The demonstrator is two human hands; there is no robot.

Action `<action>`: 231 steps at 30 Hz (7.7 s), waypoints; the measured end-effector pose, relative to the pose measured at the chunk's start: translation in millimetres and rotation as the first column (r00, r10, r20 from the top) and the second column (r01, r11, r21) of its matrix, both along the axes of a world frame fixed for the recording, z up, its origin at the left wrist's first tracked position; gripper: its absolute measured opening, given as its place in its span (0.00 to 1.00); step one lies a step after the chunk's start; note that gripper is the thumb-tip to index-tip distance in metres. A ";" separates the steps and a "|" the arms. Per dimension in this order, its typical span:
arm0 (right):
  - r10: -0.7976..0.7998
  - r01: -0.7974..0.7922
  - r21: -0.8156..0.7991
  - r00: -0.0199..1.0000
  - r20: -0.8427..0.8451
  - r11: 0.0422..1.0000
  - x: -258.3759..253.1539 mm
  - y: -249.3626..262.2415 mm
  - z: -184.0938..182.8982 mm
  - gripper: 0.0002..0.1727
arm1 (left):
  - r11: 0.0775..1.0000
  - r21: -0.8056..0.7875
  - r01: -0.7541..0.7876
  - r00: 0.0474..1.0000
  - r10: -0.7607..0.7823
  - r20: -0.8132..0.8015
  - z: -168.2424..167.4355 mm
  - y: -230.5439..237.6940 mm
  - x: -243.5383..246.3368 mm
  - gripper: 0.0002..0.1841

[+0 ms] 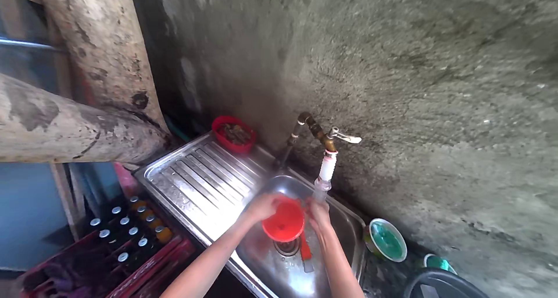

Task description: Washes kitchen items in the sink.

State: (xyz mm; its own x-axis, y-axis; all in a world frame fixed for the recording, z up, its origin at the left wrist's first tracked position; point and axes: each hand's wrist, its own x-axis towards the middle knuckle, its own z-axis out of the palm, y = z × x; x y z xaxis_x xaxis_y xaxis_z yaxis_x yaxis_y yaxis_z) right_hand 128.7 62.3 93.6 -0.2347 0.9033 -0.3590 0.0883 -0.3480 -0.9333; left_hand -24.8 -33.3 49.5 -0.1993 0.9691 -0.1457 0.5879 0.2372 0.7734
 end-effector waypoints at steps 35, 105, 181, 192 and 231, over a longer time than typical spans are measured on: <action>0.044 -0.151 0.118 0.778 0.627 0.981 86.1 -1.3 -89.0 0.31 | 0.890 -0.376 0.257 0.822 0.003 0.569 23.4 83.4 73.3 0.29; 0.165 -0.252 0.228 0.925 0.342 0.941 49.6 -32.0 -142.7 0.28 | 0.720 -0.427 0.547 0.826 -0.547 0.135 48.7 59.0 64.5 0.22; -0.392 -0.631 0.584 0.434 0.811 0.510 304.6 -49.1 244.3 0.22 | 0.880 -0.472 -0.058 0.301 0.466 0.832 -3.8 62.5 119.6 0.13; -0.608 -0.141 0.910 0.704 0.369 0.389 395.4 -170.9 213.2 0.26 | 0.722 -0.363 0.589 0.437 0.093 0.895 124.7 22.1 327.6 0.27; -0.596 -0.452 0.731 0.426 0.681 0.512 295.3 -161.9 9.8 0.22 | 0.757 -0.520 0.395 0.789 -0.570 -0.231 -17.5 54.7 119.2 0.25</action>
State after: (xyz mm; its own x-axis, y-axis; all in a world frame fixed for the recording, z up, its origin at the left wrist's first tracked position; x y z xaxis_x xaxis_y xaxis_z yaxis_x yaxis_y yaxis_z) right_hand 424.0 -99.6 103.4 -0.2272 0.8243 0.5185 0.9263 0.3473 -0.1463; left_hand 94.4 21.4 32.0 0.1567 0.8012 -0.5776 0.9219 0.0911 0.3765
